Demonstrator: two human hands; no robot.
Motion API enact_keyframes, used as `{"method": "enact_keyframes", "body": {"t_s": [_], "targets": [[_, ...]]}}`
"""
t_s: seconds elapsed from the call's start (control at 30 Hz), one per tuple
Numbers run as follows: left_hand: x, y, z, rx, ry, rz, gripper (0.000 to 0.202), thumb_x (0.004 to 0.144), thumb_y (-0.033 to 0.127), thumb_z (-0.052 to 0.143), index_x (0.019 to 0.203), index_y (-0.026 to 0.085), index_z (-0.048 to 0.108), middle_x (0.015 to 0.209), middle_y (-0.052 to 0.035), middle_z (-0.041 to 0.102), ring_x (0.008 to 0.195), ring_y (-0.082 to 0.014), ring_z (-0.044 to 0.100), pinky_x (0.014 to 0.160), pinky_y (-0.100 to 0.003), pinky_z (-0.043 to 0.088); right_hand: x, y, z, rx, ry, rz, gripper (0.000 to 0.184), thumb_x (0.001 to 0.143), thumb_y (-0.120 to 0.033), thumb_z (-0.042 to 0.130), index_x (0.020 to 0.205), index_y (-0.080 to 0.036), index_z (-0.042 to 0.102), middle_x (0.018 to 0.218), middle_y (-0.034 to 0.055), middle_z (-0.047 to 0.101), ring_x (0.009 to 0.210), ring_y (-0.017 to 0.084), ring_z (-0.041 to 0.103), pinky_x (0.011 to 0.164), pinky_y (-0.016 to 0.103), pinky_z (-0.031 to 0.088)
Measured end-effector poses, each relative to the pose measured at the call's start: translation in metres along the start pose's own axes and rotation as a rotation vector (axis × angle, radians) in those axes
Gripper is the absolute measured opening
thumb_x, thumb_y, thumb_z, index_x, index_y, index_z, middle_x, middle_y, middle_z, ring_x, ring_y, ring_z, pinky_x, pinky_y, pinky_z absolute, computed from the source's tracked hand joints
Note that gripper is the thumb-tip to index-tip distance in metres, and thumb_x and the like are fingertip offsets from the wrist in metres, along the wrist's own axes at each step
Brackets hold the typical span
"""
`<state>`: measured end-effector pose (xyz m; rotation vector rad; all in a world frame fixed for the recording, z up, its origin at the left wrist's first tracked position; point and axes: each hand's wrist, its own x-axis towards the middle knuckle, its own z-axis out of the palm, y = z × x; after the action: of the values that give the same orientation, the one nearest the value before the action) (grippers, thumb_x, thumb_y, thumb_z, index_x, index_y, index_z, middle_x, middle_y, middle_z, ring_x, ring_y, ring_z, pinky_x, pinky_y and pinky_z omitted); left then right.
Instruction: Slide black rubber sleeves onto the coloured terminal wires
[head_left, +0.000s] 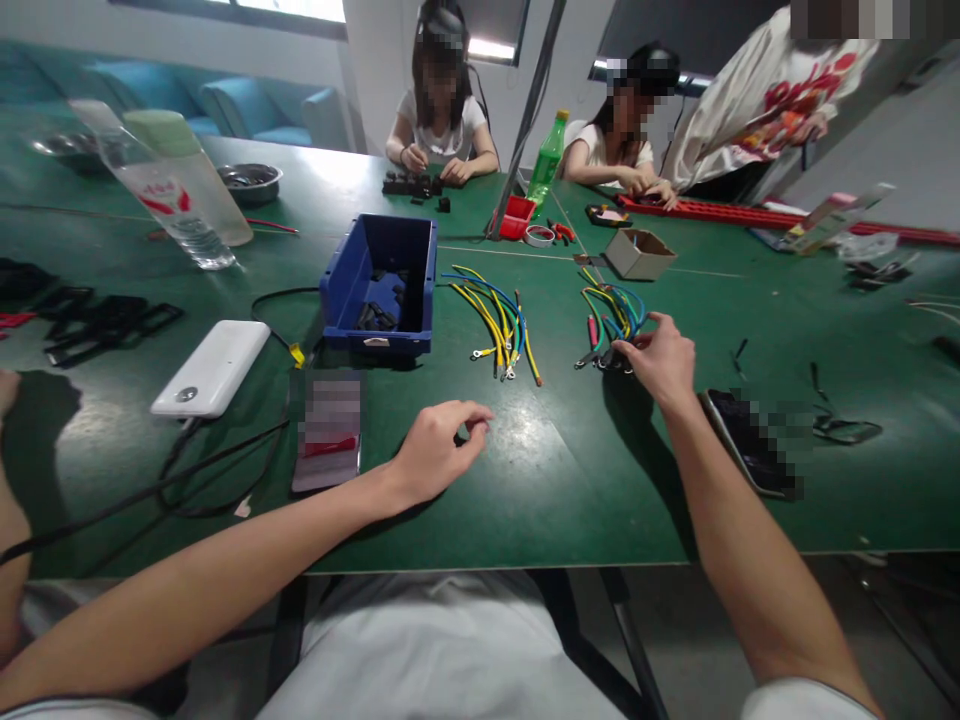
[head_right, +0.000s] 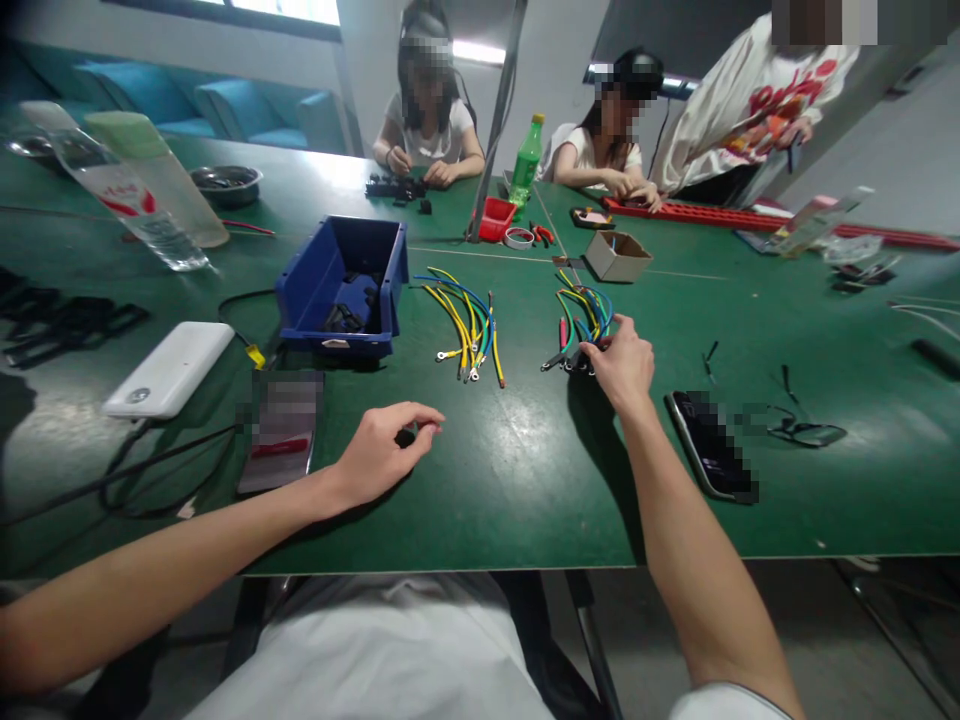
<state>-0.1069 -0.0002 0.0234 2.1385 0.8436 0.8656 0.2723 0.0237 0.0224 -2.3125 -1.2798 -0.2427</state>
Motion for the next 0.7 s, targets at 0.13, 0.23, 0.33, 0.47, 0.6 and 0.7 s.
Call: {"method": "enact_keyframes", "body": {"t_s": [0.13, 0.23, 0.33, 0.47, 0.6, 0.7], "targets": [[0.015, 0.007, -0.02, 0.042, 0.244, -0.014, 0.014, 0.086, 0.018, 0.056, 0.098, 0.018, 0.064, 0.083, -0.0019, 0.074, 0.074, -0.0136, 0.066, 0.074, -0.026, 0.051, -0.004, -0.006, -0.003, -0.008, -0.002, 0.016, 0.075, 0.07, -0.044, 0.074, 0.134, -0.015, 0.047, 0.086, 0.0121, 0.072, 0.088, 0.033, 0.067, 0.075, 0.041, 0.048], [0.035, 0.005, -0.047, 0.144, 0.402, -0.028, 0.017, 0.087, 0.02, 0.054, 0.103, 0.017, 0.06, 0.087, -0.0031, 0.073, 0.077, -0.0142, 0.067, 0.073, -0.025, 0.051, -0.007, -0.009, -0.007, -0.005, 0.009, 0.027, 0.078, 0.071, -0.044, 0.073, 0.136, -0.014, 0.042, 0.086, 0.0127, 0.07, 0.088, 0.033, 0.066, 0.075, 0.041, 0.048], [0.063, -0.01, -0.08, 0.378, 0.463, -0.052, 0.021, 0.09, 0.022, 0.049, 0.107, 0.016, 0.058, 0.098, -0.0057, 0.071, 0.086, -0.0166, 0.067, 0.079, -0.027, 0.05, -0.009, -0.01, -0.01, -0.004, 0.013, 0.023, 0.078, 0.072, -0.046, 0.072, 0.136, -0.014, 0.041, 0.094, 0.0154, 0.068, 0.093, 0.034, 0.064, 0.08, 0.043, 0.047], [0.105, -0.049, -0.116, 0.749, 0.209, -0.16, 0.026, 0.089, 0.025, 0.05, 0.11, 0.017, 0.063, 0.108, -0.0107, 0.07, 0.103, -0.0284, 0.063, 0.093, -0.04, 0.045, -0.01, -0.014, -0.013, -0.002, 0.088, -0.021, 0.06, 0.076, -0.046, 0.068, 0.125, -0.013, 0.052, 0.108, 0.0195, 0.062, 0.102, 0.034, 0.058, 0.085, 0.044, 0.045], [0.143, -0.087, -0.129, 0.796, -0.065, -0.323, 0.028, 0.076, 0.025, 0.068, 0.103, 0.018, 0.07, 0.104, -0.0132, 0.071, 0.107, -0.035, 0.06, 0.092, -0.043, 0.045, -0.017, -0.028, -0.012, 0.066, 0.146, -0.132, 0.036, 0.082, -0.04, 0.061, 0.109, -0.016, 0.062, 0.101, 0.0152, 0.063, 0.094, 0.029, 0.058, 0.084, 0.04, 0.044], [0.164, -0.102, -0.125, 0.745, -0.063, -0.344, 0.029, 0.068, 0.023, 0.076, 0.096, 0.017, 0.071, 0.095, -0.0131, 0.072, 0.1, -0.034, 0.063, 0.087, -0.04, 0.048, -0.026, -0.039, -0.007, 0.136, 0.122, -0.236, 0.026, 0.086, -0.037, 0.056, 0.1, -0.017, 0.065, 0.091, 0.0122, 0.064, 0.085, 0.025, 0.058, 0.081, 0.037, 0.045]]}}
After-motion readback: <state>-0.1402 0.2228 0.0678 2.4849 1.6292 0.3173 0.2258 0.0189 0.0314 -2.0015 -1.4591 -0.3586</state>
